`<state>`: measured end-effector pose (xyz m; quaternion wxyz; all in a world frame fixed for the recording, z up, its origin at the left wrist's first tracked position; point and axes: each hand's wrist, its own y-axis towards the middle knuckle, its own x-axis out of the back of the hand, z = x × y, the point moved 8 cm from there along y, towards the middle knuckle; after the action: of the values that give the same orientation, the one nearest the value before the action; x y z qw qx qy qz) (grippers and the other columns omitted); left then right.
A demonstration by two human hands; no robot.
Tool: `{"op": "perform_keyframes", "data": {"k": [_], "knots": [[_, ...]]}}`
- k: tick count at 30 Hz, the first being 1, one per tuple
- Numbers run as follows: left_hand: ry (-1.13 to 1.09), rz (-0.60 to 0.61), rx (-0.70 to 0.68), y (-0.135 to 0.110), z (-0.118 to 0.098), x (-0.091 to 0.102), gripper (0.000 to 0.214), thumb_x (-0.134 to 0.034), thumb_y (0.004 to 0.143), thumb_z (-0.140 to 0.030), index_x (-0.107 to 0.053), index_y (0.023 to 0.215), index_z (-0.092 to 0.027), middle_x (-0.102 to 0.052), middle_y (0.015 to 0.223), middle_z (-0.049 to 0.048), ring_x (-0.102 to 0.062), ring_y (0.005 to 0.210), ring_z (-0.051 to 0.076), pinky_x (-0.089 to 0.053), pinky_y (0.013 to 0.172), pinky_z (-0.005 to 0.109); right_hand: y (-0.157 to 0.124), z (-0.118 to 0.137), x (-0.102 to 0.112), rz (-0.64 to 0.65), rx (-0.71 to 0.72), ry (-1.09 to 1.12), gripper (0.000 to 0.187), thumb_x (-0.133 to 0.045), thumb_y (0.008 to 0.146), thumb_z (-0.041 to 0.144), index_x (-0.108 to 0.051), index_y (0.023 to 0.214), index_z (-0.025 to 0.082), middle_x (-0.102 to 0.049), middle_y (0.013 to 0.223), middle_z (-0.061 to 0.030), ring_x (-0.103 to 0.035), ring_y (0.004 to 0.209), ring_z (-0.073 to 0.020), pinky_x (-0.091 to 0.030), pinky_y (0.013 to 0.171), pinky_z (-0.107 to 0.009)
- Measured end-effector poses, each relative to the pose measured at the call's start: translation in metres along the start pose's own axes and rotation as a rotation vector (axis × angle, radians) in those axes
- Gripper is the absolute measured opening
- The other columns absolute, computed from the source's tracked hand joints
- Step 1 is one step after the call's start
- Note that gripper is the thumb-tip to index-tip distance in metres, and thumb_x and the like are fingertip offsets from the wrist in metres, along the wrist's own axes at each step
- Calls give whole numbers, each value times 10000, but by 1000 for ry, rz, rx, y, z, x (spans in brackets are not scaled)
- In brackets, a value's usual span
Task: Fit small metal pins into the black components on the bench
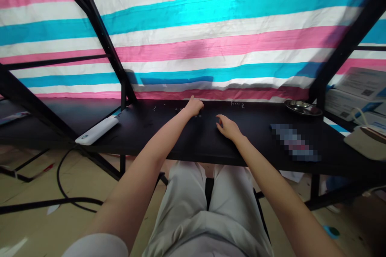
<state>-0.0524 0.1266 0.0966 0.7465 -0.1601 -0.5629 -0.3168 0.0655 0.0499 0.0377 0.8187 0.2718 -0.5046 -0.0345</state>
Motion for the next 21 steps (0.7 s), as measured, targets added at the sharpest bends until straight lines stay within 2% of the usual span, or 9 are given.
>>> {"op": "perform_keyframes", "data": {"k": [21], "knots": [[-56, -1, -39, -2, -3, -8, 313, -492, 755, -46, -667, 970, -192, -629, 1068, 94, -485, 1080, 235, -252, 990, 483, 0, 1, 3, 22, -16, -9, 363, -467, 832, 231, -505, 1188, 167, -614, 963, -54, -567, 775, -151, -420, 650, -259]]}}
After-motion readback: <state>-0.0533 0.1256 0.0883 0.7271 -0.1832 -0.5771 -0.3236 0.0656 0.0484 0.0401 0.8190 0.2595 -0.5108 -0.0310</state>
